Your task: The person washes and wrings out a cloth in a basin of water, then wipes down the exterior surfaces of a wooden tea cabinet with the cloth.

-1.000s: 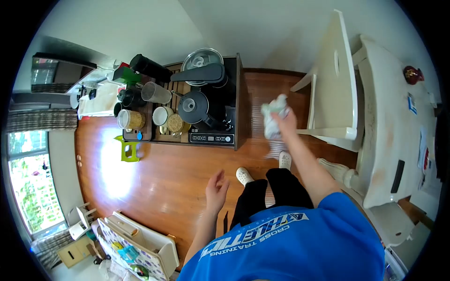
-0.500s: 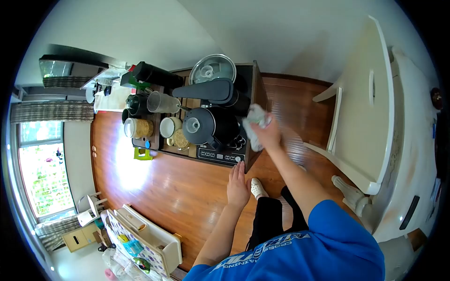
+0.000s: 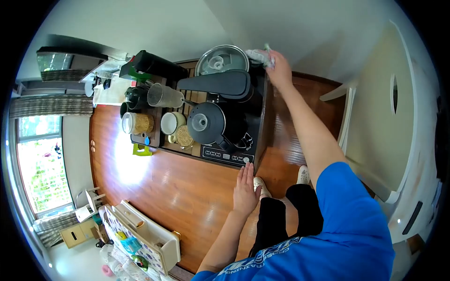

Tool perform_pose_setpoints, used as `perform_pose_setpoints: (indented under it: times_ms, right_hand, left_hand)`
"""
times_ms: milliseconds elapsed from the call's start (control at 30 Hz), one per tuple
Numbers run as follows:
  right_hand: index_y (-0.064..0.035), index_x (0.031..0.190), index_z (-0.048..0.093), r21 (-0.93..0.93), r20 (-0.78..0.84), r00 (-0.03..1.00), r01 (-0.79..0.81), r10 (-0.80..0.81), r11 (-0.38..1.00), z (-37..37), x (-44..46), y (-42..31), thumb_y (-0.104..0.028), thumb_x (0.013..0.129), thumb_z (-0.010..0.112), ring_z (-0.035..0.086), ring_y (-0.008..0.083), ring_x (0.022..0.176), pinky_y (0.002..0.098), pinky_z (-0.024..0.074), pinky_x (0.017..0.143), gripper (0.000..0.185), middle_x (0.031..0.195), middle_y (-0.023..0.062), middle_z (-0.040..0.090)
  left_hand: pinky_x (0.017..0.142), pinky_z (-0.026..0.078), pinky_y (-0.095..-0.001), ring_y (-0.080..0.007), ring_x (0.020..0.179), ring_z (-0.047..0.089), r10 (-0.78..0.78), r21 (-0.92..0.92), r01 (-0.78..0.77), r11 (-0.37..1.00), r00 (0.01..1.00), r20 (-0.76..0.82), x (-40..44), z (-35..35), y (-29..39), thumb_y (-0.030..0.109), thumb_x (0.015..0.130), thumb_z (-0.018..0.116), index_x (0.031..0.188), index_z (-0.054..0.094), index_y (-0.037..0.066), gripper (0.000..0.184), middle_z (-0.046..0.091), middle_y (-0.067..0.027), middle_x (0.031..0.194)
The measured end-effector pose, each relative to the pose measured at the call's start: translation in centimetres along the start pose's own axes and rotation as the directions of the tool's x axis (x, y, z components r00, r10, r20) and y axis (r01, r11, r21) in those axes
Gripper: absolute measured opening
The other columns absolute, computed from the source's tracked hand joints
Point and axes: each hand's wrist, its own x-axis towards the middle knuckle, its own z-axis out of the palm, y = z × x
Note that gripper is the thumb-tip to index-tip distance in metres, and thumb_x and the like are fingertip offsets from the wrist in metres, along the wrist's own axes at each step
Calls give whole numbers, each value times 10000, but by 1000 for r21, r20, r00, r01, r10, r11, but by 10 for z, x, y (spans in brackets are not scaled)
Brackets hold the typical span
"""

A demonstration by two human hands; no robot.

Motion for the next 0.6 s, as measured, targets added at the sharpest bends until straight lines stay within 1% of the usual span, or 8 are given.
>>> perform_pose_setpoints:
  times_ms: [133, 200, 233, 300, 400, 433, 533, 600]
  right_hand:
    - [-30, 1048, 537, 413, -41, 989, -110, 139, 904, -17, -77, -12, 21, 695, 583, 545, 290, 985, 342, 419, 862, 359, 1062, 129, 568]
    - [-8, 1053, 527, 608, 245, 891, -448, 382, 655, -43, -103, -19, -16, 744, 593, 557, 210, 953, 314, 429, 835, 317, 1019, 103, 589]
    - [-8, 1053, 527, 613, 234, 890, -447, 391, 651, -44, -108, -6, -16, 744, 593, 557, 210, 953, 314, 429, 835, 317, 1019, 103, 589]
    - [4, 1063, 520, 702, 420, 552, -700, 720, 128, -48, -117, 15, -51, 777, 596, 554, 163, 930, 299, 439, 813, 301, 983, 78, 593]
    - [2, 1107, 488, 891, 125, 661, -403, 740, 210, -42, -90, 39, -59, 783, 596, 571, 169, 887, 306, 459, 771, 347, 997, 93, 587]
    - [2, 1116, 478, 910, 96, 675, -358, 732, 210, -41, -70, 37, -63, 787, 593, 573, 173, 878, 307, 460, 768, 354, 1002, 88, 587]
    - [11, 1114, 474, 925, -3, 781, -235, 624, 299, -17, -17, 25, -88, 769, 616, 574, 181, 875, 309, 458, 766, 386, 1007, 93, 590]
    - [10, 1099, 481, 681, 37, 859, -395, 510, 616, 7, -7, 21, -135, 734, 650, 578, 196, 863, 318, 455, 769, 427, 992, 119, 592]
  left_hand:
    - [984, 318, -397, -368, 1200, 333, 22, -1, -22, 1000, 1000, -17, 2, 4, -3, 102, 719, 634, 1309, 266, -25, 707, 334, -203, 1329]
    - [963, 334, -409, -357, 1174, 362, -42, 15, 43, 999, 999, -3, 5, -1, 3, 113, 723, 637, 1293, 297, -16, 676, 365, -202, 1304]
    - [936, 351, -420, -351, 1131, 404, -55, 96, 57, 994, 998, -23, 7, -2, 6, 132, 730, 637, 1272, 328, -5, 638, 404, -193, 1267]
    - [930, 353, -423, -355, 1113, 418, -32, 92, 38, 995, 998, -61, 17, -1, 7, 107, 734, 628, 1262, 340, -5, 612, 413, -196, 1252]
    - [920, 358, -414, -348, 1103, 436, 110, 82, -97, 992, 980, -168, 44, 9, 5, 45, 753, 582, 1246, 364, -2, 542, 431, -185, 1236]
    - [915, 361, -403, -339, 1111, 440, 224, 86, -209, 974, 945, -239, 51, 14, 2, 9, 768, 545, 1241, 376, 2, 502, 438, -172, 1234]
    - [912, 367, -398, -345, 1108, 444, 275, 128, -248, 960, 918, -284, 59, 36, -13, -67, 769, 490, 1247, 371, -19, 495, 436, -191, 1236]
    - [909, 370, -396, -341, 1114, 443, 283, 138, -253, 958, 916, -284, 58, 42, -18, -70, 772, 482, 1251, 368, -26, 494, 429, -202, 1242]
